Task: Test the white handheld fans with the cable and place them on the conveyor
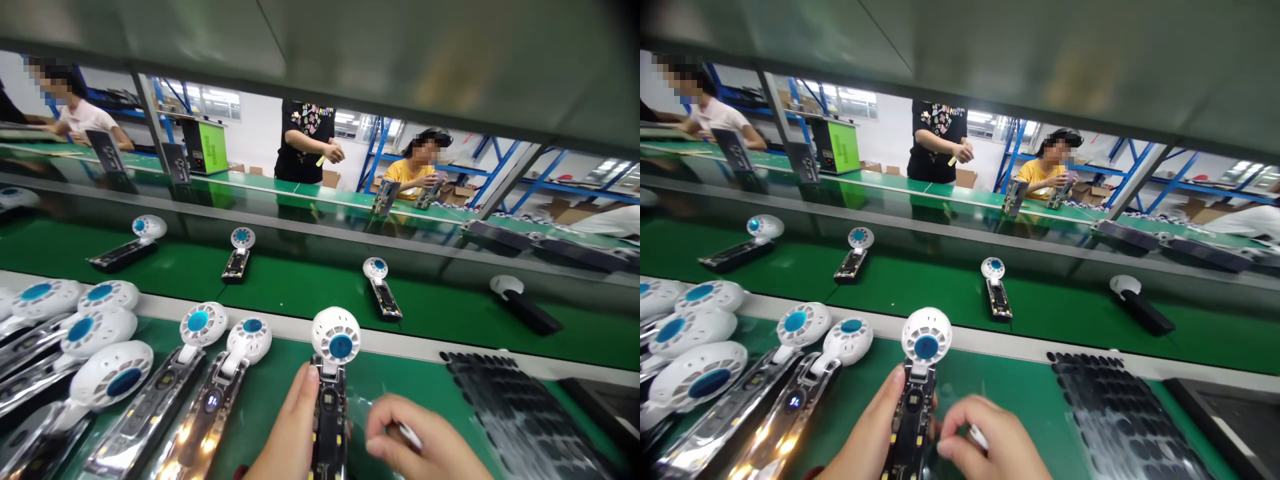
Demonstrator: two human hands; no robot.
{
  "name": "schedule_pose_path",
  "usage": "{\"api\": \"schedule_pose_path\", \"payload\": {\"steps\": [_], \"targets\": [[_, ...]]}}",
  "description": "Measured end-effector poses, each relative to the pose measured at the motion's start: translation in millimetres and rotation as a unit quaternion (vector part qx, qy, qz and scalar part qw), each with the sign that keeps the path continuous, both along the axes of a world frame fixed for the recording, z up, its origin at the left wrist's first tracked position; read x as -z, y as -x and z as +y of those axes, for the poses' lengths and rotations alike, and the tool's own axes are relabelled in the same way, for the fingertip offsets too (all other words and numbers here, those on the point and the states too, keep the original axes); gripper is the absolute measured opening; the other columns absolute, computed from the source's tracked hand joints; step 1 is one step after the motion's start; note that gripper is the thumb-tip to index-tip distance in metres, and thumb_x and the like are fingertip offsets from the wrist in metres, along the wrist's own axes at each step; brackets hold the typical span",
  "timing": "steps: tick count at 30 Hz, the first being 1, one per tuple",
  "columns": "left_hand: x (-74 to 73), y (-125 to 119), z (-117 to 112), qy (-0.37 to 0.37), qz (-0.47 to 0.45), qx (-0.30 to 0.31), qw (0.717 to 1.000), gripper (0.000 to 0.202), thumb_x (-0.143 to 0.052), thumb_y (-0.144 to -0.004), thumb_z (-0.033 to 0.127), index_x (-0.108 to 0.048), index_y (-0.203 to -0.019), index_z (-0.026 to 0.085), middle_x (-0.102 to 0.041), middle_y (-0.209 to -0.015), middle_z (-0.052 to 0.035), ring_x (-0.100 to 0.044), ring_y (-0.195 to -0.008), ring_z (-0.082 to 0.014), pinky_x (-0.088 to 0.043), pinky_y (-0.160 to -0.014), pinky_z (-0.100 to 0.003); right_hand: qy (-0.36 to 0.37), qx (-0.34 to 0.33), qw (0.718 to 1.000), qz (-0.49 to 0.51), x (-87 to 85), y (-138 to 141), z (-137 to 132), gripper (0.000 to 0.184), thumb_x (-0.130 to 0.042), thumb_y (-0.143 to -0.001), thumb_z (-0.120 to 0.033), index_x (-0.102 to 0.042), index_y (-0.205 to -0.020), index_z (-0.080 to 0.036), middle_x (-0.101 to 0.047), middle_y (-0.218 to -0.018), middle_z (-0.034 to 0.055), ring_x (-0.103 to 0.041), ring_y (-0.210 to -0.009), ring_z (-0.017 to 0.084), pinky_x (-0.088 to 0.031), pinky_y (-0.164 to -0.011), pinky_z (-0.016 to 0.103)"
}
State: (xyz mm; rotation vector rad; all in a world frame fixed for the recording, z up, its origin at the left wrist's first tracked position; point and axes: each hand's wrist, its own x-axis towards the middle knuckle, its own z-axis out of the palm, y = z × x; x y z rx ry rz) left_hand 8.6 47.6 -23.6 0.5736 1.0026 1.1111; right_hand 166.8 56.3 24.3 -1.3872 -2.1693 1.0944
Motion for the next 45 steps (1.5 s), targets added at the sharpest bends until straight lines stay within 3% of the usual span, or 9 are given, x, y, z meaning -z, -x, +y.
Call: {"api": "schedule_pose_path", "payload": {"steps": [3,7,14,22,27,37,45], "targets": [[-3.0,2,0,-0.002,0.015,0.013,1.0,0.047,-0.041,-0.075,0.061,-0.048,-0.097,0.02,-0.061,-0.053,0.0021,-0.057,-0.05,-0.0159,-0.042,-0.05,-0.026,-0.04,0.042,0.995,0.076,-9.3,17,6,0.013,-0.054,-0.073,-0.014,-0.057,-0.063,-0.022,-0.058,-0.071,-0.0032,-0.055,-0.067,0.014,-0.042,-0.062,0.02],[-0.8,2,1,0.015,0.037,0.006,0.999,0.056,-0.043,-0.071,0.063,-0.045,-0.107,0.021,-0.067,-0.061,-0.0008,-0.061,-0.053,-0.02,-0.045,-0.058,-0.031,-0.043,0.065,0.995,0.061,-7.3,30,11,0.013,-0.054,-0.073,-0.012,-0.057,-0.065,-0.023,-0.059,-0.069,-0.0045,-0.055,-0.066,0.014,-0.04,-0.06,0.02],[4.6,1,2,0.002,0.06,-0.025,0.998,0.058,-0.046,-0.07,0.062,-0.05,-0.108,0.019,-0.067,-0.095,-0.0069,-0.06,-0.086,-0.0261,-0.044,-0.072,-0.033,-0.058,0.053,0.995,0.059,-1.3,28,9,0.012,-0.053,-0.074,-0.014,-0.055,-0.066,-0.023,-0.058,-0.07,-0.0048,-0.055,-0.065,0.013,-0.04,-0.059,0.019],[1.7,2,-1,-0.021,0.068,-0.034,0.997,0.049,-0.046,-0.074,0.056,-0.055,-0.106,0.02,-0.066,-0.099,-0.0072,-0.056,-0.098,-0.0284,-0.043,-0.084,-0.038,-0.157,0.052,0.985,0.04,8.3,33,4,0.013,-0.048,-0.078,-0.017,-0.053,-0.068,-0.024,-0.054,-0.063,-0.0041,-0.051,-0.055,0.013,-0.04,-0.051,0.021],[3.8,1,-2,-0.035,0.082,-0.057,0.994,0.045,-0.046,-0.076,0.052,-0.058,-0.103,0.018,-0.066,-0.1,-0.0083,-0.045,-0.115,-0.0283,-0.031,-0.099,-0.04,-0.199,0.024,0.98,0.001,10.0,33,3,0.013,-0.044,-0.08,-0.017,-0.051,-0.071,-0.024,-0.056,-0.067,-0.0032,-0.055,-0.057,0.013,-0.043,-0.051,0.021],[5.4,1,-2,-0.041,0.082,-0.048,0.995,0.047,-0.045,-0.076,0.053,-0.057,-0.105,0.019,-0.065,-0.103,-0.0082,-0.047,-0.113,-0.0288,-0.035,-0.096,-0.041,-0.254,-0.001,0.966,-0.054,16.5,34,-1,0.014,-0.04,-0.081,-0.015,-0.049,-0.076,-0.024,-0.059,-0.073,-0.0021,-0.058,-0.057,0.015,-0.047,-0.05,0.023],[9.8,2,-2,-0.007,0.096,-0.061,0.993,0.05,-0.048,-0.075,0.053,-0.055,-0.109,0.018,-0.06,-0.115,-0.0084,-0.04,-0.119,-0.0292,-0.036,-0.096,-0.039,-0.284,0.004,0.958,-0.023,26.4,34,-1,0.013,-0.041,-0.083,-0.017,-0.051,-0.08,-0.025,-0.062,-0.077,-0.0011,-0.059,-0.057,0.014,-0.046,-0.05,0.022]]}}
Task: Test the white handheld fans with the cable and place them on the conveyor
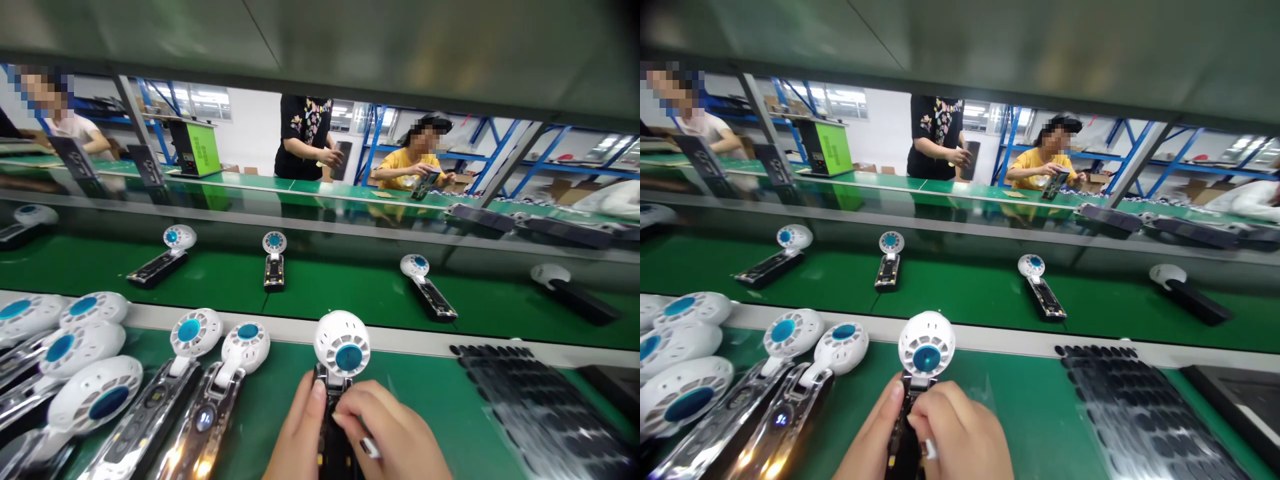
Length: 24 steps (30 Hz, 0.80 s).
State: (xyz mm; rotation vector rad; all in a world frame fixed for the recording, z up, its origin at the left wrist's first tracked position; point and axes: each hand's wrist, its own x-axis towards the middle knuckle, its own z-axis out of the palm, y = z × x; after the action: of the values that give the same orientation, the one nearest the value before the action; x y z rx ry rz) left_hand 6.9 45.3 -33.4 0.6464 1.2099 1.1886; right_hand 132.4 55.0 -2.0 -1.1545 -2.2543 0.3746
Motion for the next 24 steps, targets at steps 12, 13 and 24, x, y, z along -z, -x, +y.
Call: {"api": "schedule_pose_path", "payload": {"steps": [12,13,24], "targets": [[-10.5,1,1,-0.021,0.003,0.013,1.0,0.048,-0.049,-0.072,0.056,-0.056,-0.099,0.018,-0.064,-0.104,-0.0078,-0.049,-0.108,-0.0278,-0.036,-0.091,-0.036,-0.035,0.009,0.999,0.009,5.5,-1,7,0.013,-0.051,-0.08,-0.017,-0.054,-0.088,-0.027,-0.065,-0.089,-0.0004,-0.063,-0.07,0.019,-0.045,-0.059,0.027],[-10.2,2,1,-0.007,-0.012,0.016,1.0,0.047,-0.05,-0.07,0.056,-0.056,-0.099,0.019,-0.065,-0.102,-0.0069,-0.051,-0.105,-0.0277,-0.039,-0.088,-0.035,-0.019,0.035,0.999,0.016,5.1,-1,7,0.012,-0.054,-0.078,-0.019,-0.053,-0.088,-0.026,-0.064,-0.09,0.0012,-0.062,-0.071,0.02,-0.046,-0.059,0.028],[-13.0,-1,2,-0.049,-0.18,0.109,0.976,0.067,-0.066,-0.065,0.043,-0.018,-0.108,0.025,-0.062,-0.068,0.0035,-0.06,-0.047,-0.0158,-0.049,-0.052,-0.032,0.209,0.148,0.959,0.121,-13.9,-38,8,0.036,-0.02,-0.089,-0.045,-0.05,-0.087,-0.026,-0.061,-0.076,-0.0002,-0.06,-0.075,0.017,-0.049,-0.063,0.022]]}}
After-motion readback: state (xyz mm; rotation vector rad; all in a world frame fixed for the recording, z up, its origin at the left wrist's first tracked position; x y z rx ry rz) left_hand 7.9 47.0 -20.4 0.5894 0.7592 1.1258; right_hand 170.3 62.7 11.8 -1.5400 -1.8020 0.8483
